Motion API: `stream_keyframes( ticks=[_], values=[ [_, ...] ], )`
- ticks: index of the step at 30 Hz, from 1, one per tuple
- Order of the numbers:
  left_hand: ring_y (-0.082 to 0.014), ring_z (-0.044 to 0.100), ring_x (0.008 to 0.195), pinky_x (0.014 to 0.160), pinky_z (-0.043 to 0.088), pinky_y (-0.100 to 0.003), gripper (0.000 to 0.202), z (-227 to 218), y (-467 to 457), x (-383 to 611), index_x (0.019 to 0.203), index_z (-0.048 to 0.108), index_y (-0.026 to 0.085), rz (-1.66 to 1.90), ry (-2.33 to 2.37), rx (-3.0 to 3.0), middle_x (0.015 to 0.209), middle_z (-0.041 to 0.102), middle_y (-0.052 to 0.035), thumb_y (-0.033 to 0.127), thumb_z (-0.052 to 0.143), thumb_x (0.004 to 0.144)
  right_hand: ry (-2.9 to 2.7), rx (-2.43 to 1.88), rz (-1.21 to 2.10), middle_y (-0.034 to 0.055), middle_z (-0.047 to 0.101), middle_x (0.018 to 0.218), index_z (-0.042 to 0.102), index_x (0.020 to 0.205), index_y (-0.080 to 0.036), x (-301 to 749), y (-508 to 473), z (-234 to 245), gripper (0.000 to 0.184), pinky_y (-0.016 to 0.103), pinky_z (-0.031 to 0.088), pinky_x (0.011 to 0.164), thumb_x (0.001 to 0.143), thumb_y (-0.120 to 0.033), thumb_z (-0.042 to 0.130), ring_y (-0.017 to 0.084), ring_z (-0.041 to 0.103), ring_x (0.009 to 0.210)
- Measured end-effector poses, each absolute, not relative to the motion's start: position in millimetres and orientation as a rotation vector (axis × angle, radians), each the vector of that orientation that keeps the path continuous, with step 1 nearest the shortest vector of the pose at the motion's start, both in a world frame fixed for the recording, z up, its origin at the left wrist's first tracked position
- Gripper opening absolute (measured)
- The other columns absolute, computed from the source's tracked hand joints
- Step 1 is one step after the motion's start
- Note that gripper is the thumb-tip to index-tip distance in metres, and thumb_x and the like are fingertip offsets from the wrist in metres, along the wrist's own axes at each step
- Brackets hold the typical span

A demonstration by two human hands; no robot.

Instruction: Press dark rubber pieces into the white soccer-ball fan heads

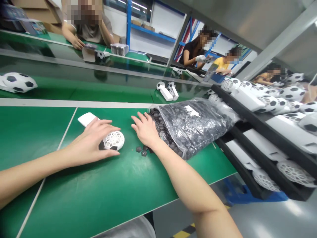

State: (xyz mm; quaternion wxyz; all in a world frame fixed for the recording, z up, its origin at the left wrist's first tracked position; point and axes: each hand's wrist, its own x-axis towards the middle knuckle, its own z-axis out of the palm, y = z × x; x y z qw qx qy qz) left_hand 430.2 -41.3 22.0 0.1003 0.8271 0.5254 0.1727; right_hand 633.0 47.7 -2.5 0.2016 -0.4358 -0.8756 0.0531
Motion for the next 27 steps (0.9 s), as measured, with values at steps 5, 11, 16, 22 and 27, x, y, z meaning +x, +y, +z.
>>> stream_keyframes(
  ticks=[5,11,16,22,27],
  values=[
    [-0.0316,0.022,0.132,0.106,0.014,-0.059,0.055,25,-43,425,0.123,0.045,0.023,0.411,1.473,2.436,0.129,0.049,-0.0080,0.041,0.060,0.073,-2.630,-1.241,0.054,0.0091,0.063,0.111,0.063,0.106,-0.018,633,45,1,0.024,0.042,0.040,0.087,0.089,-0.019,0.047,0.025,0.054,0.102],
    [-0.0333,0.010,0.135,0.104,0.026,-0.056,0.060,16,-52,434,0.124,0.044,0.019,0.514,1.622,2.320,0.142,0.029,-0.0137,0.044,0.059,0.073,-2.644,-1.248,-0.010,0.0090,0.067,0.094,0.064,0.102,-0.016,638,45,7,0.024,0.033,0.043,0.080,0.087,-0.012,0.046,0.022,0.060,0.088],
    [-0.0294,0.009,0.136,0.106,0.025,-0.053,0.049,16,-47,428,0.119,0.044,0.021,0.533,1.377,2.368,0.141,0.031,-0.0093,0.024,0.055,0.072,-2.525,-1.257,0.069,0.0105,0.061,0.099,0.060,0.109,-0.014,644,41,7,0.028,0.031,0.045,0.077,0.086,-0.009,0.045,0.020,0.058,0.088],
    [-0.0286,0.009,0.137,0.107,0.023,-0.053,0.046,25,-42,423,0.116,0.045,0.023,0.495,1.284,2.332,0.143,0.028,-0.0072,0.020,0.054,0.070,-2.316,-0.987,0.498,0.0038,0.062,0.087,0.061,0.096,-0.017,641,31,13,0.017,0.031,0.045,0.080,0.083,-0.011,0.052,0.016,0.056,0.084],
    [-0.0276,0.011,0.136,0.108,0.022,-0.051,0.039,24,-40,423,0.108,0.049,0.022,0.545,1.291,2.258,0.137,0.038,-0.0058,0.033,0.059,0.072,-2.158,-0.803,0.916,0.0006,0.063,0.082,0.062,0.087,-0.017,637,17,19,0.008,0.025,0.048,0.069,0.080,-0.014,0.059,0.011,0.058,0.075]
  ],
)
